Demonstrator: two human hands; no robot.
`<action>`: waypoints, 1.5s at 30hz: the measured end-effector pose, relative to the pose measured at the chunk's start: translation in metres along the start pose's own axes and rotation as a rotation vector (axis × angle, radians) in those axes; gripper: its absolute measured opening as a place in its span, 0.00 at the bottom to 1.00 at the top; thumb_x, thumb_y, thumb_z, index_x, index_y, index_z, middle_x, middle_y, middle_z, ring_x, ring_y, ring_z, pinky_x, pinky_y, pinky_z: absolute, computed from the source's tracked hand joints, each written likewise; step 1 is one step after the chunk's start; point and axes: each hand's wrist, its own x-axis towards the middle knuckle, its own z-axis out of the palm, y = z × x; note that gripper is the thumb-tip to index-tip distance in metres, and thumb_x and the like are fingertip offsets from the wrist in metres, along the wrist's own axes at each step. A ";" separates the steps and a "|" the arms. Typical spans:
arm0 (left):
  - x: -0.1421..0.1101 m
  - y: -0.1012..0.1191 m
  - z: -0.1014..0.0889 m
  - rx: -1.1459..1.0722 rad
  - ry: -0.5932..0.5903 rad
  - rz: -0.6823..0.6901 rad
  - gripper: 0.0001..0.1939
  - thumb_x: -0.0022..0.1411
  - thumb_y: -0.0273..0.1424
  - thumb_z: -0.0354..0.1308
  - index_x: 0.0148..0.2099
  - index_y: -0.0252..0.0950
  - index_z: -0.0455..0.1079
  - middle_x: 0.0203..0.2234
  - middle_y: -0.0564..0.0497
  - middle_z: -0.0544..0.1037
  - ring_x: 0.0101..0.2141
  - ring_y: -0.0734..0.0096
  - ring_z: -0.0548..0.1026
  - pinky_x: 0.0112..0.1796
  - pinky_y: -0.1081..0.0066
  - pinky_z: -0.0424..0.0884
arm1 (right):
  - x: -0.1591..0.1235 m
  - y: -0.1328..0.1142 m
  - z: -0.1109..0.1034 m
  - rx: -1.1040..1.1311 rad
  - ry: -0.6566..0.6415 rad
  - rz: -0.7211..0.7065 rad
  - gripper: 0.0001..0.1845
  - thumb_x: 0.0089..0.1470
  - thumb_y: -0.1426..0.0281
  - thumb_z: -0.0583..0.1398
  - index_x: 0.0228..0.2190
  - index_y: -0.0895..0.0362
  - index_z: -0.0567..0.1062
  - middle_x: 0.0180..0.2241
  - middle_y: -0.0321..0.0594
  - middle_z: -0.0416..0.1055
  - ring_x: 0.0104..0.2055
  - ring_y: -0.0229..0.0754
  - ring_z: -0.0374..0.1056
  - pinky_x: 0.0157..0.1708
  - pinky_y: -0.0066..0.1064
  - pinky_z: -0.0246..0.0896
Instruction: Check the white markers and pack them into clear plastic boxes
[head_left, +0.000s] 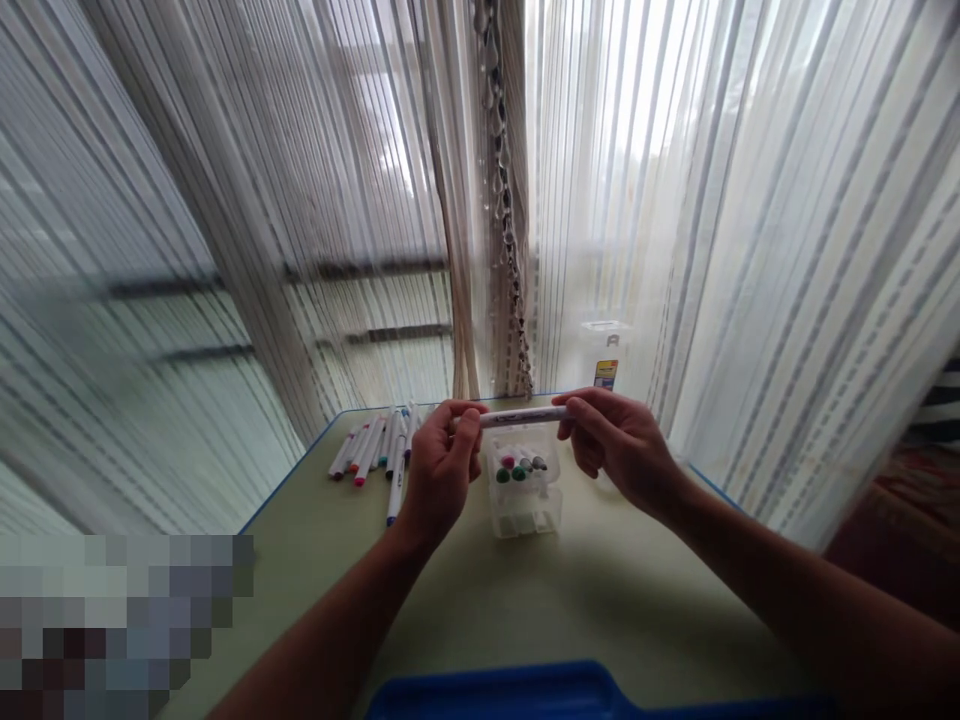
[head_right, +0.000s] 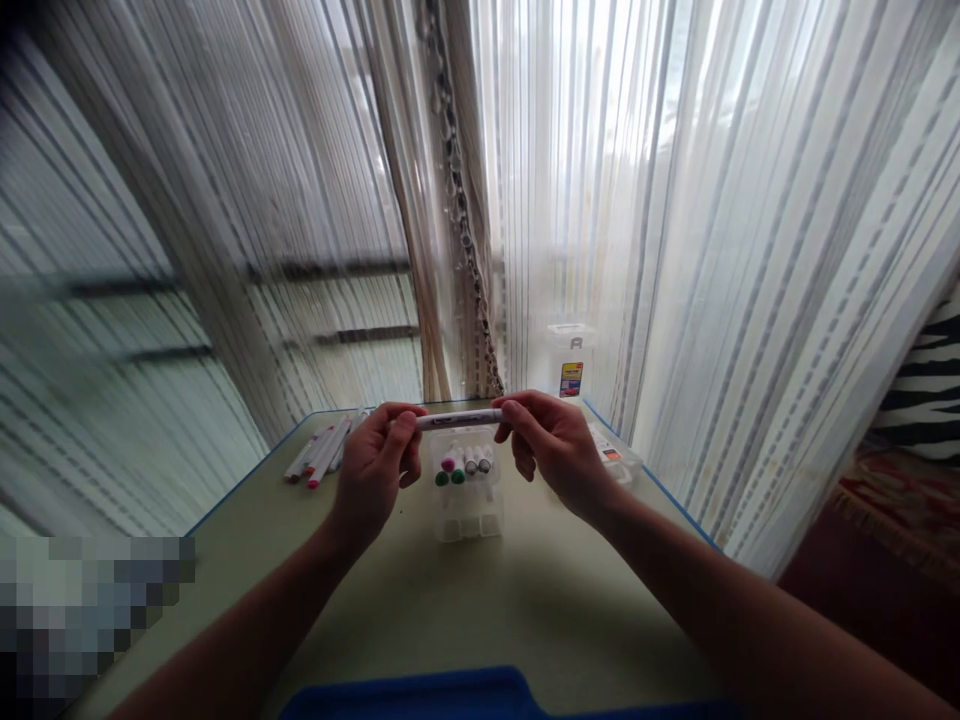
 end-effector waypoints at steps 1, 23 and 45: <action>0.000 0.000 0.000 0.009 -0.001 0.001 0.19 0.61 0.45 0.65 0.39 0.33 0.71 0.17 0.62 0.60 0.15 0.84 0.56 0.15 0.81 0.54 | 0.000 0.000 0.000 -0.012 0.003 -0.001 0.15 0.55 0.60 0.69 0.36 0.59 0.81 0.23 0.34 0.74 0.13 0.28 0.58 0.09 0.22 0.53; -0.003 0.005 0.003 -0.167 0.036 0.002 0.22 0.66 0.43 0.58 0.48 0.29 0.76 0.25 0.50 0.74 0.17 0.79 0.63 0.18 0.75 0.58 | -0.002 -0.006 0.003 0.073 0.065 0.127 0.17 0.58 0.57 0.65 0.40 0.58 0.80 0.27 0.39 0.75 0.15 0.31 0.56 0.12 0.27 0.52; 0.000 0.004 0.004 -0.124 0.110 0.006 0.18 0.63 0.41 0.62 0.44 0.29 0.78 0.19 0.59 0.61 0.17 0.81 0.58 0.17 0.77 0.56 | -0.001 -0.012 0.004 0.116 0.104 0.167 0.17 0.53 0.57 0.68 0.37 0.59 0.80 0.20 0.32 0.68 0.14 0.30 0.55 0.11 0.24 0.49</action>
